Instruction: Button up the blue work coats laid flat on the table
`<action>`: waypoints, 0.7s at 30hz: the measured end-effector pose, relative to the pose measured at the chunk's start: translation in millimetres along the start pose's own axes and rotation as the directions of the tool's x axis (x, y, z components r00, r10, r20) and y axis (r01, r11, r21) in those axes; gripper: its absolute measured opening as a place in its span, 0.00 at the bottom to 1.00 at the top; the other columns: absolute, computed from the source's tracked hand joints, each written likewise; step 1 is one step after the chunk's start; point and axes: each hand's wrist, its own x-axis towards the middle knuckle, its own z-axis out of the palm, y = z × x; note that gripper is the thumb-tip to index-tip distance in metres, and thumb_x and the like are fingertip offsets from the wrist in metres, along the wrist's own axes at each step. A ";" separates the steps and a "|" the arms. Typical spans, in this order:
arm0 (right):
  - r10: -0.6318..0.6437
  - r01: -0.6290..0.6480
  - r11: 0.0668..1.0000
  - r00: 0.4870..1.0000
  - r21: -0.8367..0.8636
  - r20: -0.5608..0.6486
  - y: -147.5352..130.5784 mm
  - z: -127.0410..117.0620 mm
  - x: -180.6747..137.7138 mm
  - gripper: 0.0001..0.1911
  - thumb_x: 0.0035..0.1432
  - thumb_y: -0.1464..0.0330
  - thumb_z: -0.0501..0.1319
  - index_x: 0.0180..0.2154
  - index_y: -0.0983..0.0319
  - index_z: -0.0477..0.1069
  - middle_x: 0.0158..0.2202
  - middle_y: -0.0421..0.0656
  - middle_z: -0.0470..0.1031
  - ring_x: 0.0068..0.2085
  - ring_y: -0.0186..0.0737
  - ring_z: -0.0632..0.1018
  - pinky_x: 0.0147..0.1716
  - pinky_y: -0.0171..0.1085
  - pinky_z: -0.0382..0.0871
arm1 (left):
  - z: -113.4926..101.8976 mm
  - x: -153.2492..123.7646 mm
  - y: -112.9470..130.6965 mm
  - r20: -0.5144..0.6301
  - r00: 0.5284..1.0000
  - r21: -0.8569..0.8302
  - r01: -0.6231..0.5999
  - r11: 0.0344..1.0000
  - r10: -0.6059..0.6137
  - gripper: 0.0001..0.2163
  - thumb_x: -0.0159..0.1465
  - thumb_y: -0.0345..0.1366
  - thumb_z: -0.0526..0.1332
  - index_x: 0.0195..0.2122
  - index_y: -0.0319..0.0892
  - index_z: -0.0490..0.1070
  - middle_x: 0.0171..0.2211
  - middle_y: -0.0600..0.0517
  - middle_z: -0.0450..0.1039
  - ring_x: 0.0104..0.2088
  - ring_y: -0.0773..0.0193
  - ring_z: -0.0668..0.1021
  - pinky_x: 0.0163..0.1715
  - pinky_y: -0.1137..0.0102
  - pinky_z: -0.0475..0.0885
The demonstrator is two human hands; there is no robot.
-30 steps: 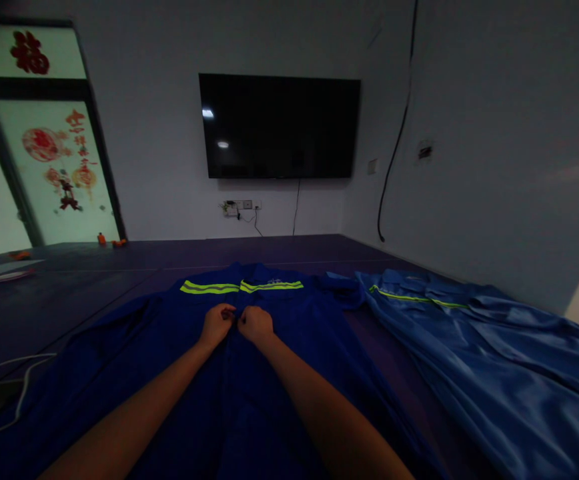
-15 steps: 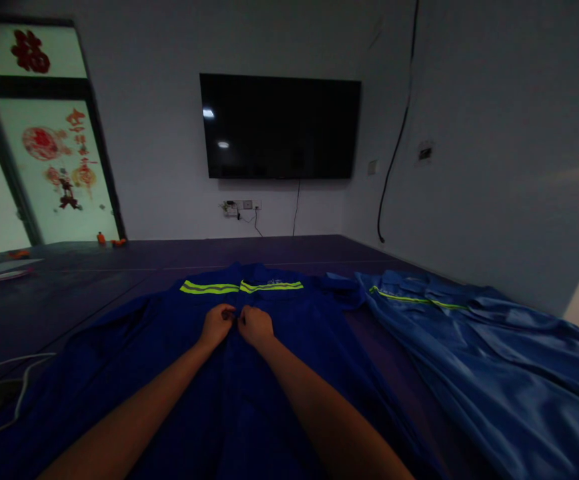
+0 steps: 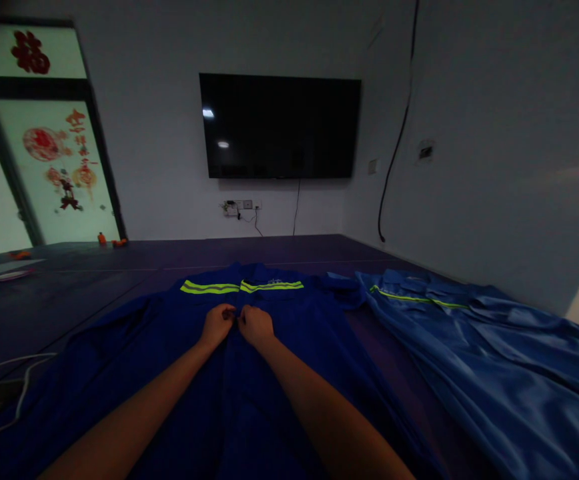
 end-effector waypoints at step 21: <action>0.004 -0.004 1.000 1.000 -0.016 -0.011 0.8 1.6 1.1 0.10 0.57 0.64 0.51 0.37 0.59 0.68 0.37 0.43 0.75 0.38 0.38 0.74 0.31 0.33 0.59 | 1.7 0.4 -1.7 0.005 1.000 0.000 -0.009 1.000 0.009 0.11 0.53 0.20 0.54 0.32 0.37 0.73 0.33 0.48 0.76 0.33 0.66 0.77 0.36 0.72 0.70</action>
